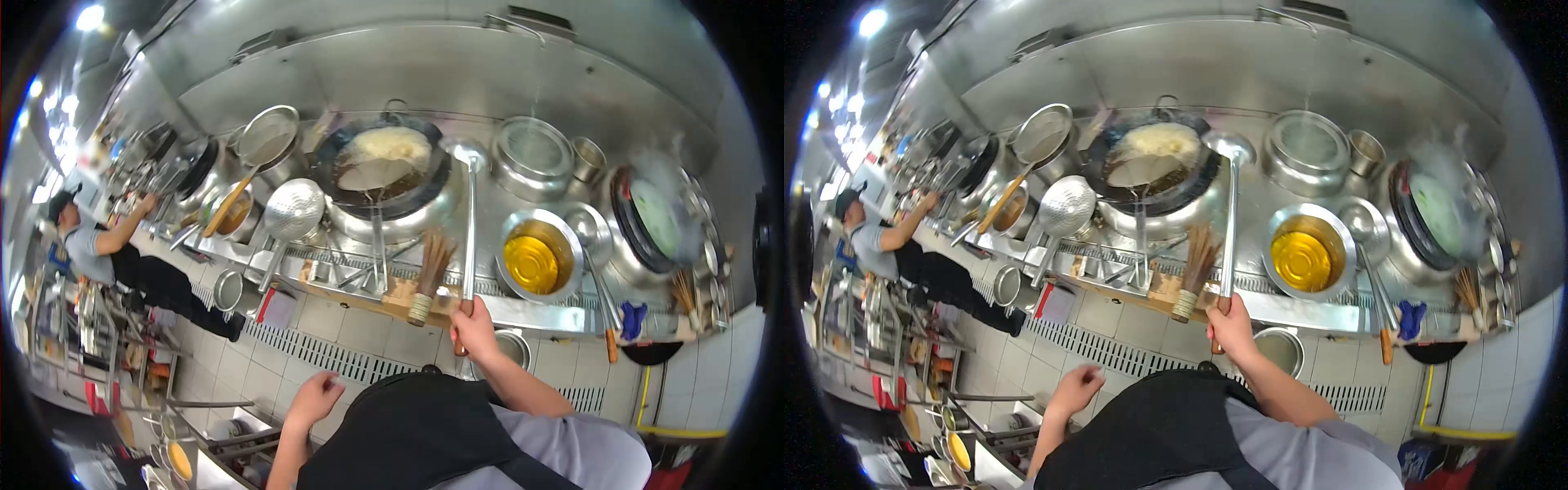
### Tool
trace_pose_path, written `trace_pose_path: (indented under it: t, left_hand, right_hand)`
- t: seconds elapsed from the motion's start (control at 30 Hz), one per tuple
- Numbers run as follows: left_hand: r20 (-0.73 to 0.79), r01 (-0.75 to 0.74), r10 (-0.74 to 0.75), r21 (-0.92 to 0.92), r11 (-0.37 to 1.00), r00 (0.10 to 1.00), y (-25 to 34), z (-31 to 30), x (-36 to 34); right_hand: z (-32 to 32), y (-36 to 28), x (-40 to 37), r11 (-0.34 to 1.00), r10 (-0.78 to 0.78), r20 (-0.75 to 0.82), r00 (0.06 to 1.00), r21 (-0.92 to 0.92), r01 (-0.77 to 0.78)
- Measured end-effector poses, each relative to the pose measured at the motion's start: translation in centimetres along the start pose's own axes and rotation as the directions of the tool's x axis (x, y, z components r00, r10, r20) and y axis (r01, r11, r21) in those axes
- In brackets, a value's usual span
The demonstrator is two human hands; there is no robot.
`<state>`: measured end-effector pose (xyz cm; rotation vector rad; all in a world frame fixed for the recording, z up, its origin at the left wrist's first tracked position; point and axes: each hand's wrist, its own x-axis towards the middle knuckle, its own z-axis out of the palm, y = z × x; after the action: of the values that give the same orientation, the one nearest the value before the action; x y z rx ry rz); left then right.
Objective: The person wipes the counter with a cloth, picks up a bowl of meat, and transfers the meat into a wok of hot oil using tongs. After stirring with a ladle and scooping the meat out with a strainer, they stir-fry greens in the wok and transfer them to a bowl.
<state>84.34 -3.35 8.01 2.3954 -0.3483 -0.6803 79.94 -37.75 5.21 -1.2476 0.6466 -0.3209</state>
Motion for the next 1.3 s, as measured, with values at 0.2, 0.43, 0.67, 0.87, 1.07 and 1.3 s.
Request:
trace_pose_path:
  t: [0.2, 0.43, 0.67, 0.87, 1.07, 1.3]
  left_hand:
    - [-0.044, -0.083, 0.071, -0.491, 0.867, 0.997, 5.8, 1.2, 16.5]
    - [0.319, 0.277, 0.095, -0.911, 0.306, 0.943, 11.3, 2.4, 26.0]
    - [0.323, 0.287, 0.054, -0.896, 0.338, 0.945, 9.4, -1.8, 24.1]
    - [0.385, 0.323, 0.064, -0.845, 0.427, 0.921, 8.9, -4.8, 25.0]
    - [0.380, 0.309, 0.096, -0.855, 0.417, 0.920, 8.9, -6.2, 24.2]
    - [0.377, 0.278, 0.117, -0.830, 0.484, 0.919, 9.1, -6.4, 24.4]
  right_hand:
    - [1.2, -6.4, 12.0, 0.741, -0.355, 0.209, 0.911, -0.532, 0.411]
    - [9.2, -11.8, 20.8, 0.772, 0.089, 0.208, 0.974, -0.633, 0.064]
    - [11.7, -8.7, 19.0, 0.670, -0.156, -0.003, 0.988, -0.735, 0.104]
    - [13.2, -10.4, 19.5, 0.915, 0.095, 0.124, 0.988, -0.403, -0.038]
    - [11.6, -10.1, 11.0, 0.562, -0.281, 0.147, 0.948, -0.776, 0.287]
    - [12.7, -8.8, 12.7, 0.408, -0.183, 0.066, 0.981, -0.903, 0.137]
